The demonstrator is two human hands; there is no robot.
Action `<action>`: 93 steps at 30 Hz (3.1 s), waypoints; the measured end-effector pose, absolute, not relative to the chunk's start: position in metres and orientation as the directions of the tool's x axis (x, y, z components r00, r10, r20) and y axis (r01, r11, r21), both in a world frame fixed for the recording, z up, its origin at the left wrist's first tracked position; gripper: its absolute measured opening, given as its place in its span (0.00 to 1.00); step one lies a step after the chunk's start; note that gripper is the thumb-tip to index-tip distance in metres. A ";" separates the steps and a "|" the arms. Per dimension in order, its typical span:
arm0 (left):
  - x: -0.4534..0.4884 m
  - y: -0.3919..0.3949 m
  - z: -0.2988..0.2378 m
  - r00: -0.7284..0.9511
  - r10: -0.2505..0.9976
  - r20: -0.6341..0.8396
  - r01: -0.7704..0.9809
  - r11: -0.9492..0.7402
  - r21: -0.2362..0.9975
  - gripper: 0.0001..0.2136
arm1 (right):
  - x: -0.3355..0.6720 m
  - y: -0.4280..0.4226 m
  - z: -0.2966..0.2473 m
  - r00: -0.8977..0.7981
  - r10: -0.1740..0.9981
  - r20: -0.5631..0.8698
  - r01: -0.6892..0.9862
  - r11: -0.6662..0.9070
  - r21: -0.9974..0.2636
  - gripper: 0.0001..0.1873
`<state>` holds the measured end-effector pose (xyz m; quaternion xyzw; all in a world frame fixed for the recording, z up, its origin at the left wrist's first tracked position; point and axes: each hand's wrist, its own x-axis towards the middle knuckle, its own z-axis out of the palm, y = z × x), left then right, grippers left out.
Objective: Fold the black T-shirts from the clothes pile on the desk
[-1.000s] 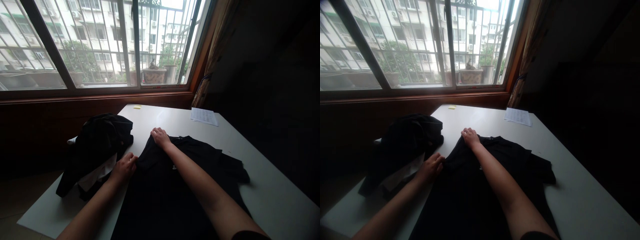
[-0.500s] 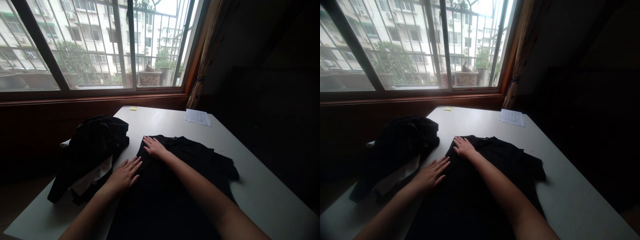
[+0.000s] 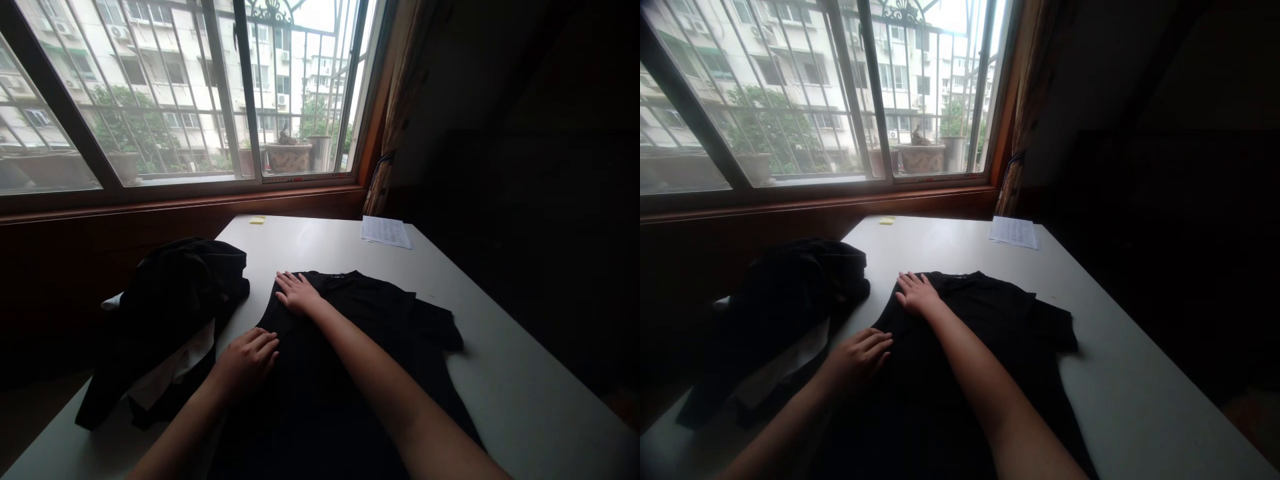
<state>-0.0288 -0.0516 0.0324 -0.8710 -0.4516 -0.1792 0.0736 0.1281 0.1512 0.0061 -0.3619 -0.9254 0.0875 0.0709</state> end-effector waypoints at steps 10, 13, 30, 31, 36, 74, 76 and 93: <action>-0.027 -0.049 0.028 0.461 0.842 0.279 0.875 -0.484 0.015 0.16 | 0.126 0.154 0.008 -0.745 0.660 0.092 0.626 0.741 -0.245 0.33; -0.029 -0.049 0.022 0.439 0.859 0.264 0.882 -0.468 0.056 0.18 | 0.126 0.154 0.006 -0.735 0.656 0.171 0.603 0.748 -0.279 0.33; -0.047 -0.031 0.036 0.205 0.944 0.259 0.907 -0.283 0.311 0.14 | 0.374 0.185 0.013 -0.198 0.842 0.502 0.838 0.411 -0.359 0.13; -0.048 -0.022 0.039 0.204 0.943 0.263 0.913 -0.280 0.296 0.14 | 0.388 0.187 0.011 -0.179 0.855 0.488 0.851 0.383 -0.360 0.12; -0.038 0.052 0.051 0.153 0.954 0.257 0.942 -0.220 0.255 0.13 | 0.411 0.197 0.004 -0.201 0.905 0.375 0.870 0.341 -0.355 0.13; 0.057 0.149 0.011 0.199 0.962 0.187 0.974 -0.216 0.074 0.27 | 0.335 0.218 0.008 -0.385 0.833 0.397 0.887 0.453 -0.092 0.14; 0.059 0.147 0.005 0.142 0.984 0.105 0.982 -0.154 0.110 0.30 | 0.341 0.215 0.010 -0.390 0.834 0.391 0.886 0.456 -0.089 0.13; 0.050 0.154 0.000 0.067 0.997 0.039 0.990 -0.071 0.125 0.33 | 0.539 0.127 -0.018 -0.040 0.936 0.349 0.905 0.183 -0.385 0.17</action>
